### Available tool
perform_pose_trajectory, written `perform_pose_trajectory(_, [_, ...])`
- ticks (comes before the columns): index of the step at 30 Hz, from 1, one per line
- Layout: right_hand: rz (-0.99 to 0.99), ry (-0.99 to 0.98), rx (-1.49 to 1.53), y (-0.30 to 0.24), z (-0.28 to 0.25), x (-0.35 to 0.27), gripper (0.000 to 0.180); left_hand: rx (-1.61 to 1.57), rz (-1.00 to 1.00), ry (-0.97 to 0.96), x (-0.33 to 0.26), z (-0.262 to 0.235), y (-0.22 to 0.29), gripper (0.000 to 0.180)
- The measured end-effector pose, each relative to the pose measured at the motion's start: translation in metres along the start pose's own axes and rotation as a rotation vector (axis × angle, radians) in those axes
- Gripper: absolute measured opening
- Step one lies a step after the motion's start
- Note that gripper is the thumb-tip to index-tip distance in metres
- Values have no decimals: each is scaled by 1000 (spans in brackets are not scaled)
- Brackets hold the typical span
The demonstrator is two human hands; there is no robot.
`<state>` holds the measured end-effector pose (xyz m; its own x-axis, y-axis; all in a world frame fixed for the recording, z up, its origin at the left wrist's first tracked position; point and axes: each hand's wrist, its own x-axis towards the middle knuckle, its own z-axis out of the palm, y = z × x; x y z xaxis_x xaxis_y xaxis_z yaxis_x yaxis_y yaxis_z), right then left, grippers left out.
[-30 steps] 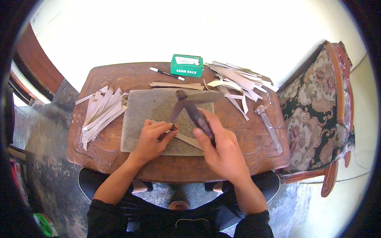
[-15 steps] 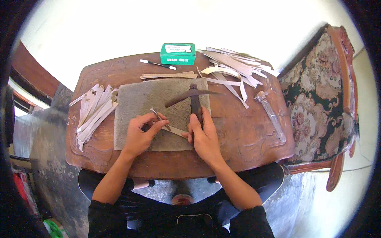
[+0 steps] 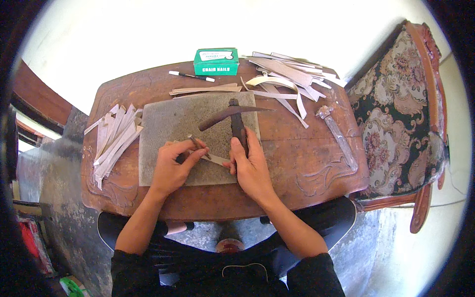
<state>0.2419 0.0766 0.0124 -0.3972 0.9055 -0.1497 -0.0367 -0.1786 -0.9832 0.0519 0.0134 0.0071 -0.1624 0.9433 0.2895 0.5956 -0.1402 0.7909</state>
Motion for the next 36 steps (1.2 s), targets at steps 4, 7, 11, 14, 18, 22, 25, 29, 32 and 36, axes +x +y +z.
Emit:
perform_pose_trajectory(4, [-21, -19, -12, 2, -2, 3, 44, 58, 80, 14, -1, 4, 3, 10])
perform_pose_trajectory(7, [-19, -26, 18, -1, -1, 4, 42, 119, 110, -4, -1, 3, 10, 10])
perform_pose_trajectory(11, [0, -17, 27, 2, -1, 3, 41, 104, 147, 48, -4, 8, 7, 10])
perform_pose_trajectory(14, [-8, -18, 38, 2, -3, 6, 42, 106, 181, 57, -3, 9, 7, 10])
perform_pose_trajectory(18, [-10, -40, 42, -4, -3, 6, 43, 108, 197, 46, -1, 8, 2, 12])
perform_pose_trajectory(22, [-67, -14, -127, -30, -14, -3, 41, 105, 196, 43, -4, 10, 4, 12])
perform_pose_trajectory(25, [-172, 13, -342, -70, -16, -20, 42, 99, 200, 60, -4, 9, 2, 12])
perform_pose_trajectory(29, [-390, -30, -676, -97, -21, -35, 43, 107, 179, 31, -5, 7, 3, 12])
perform_pose_trajectory(32, [-565, -95, -821, -111, -19, -39, 44, 73, 249, 114, -4, 13, -2, 12])
perform_pose_trajectory(36, [-531, -96, -806, -113, -12, -42, 44, 66, 232, 103, -4, 12, 0, 12])
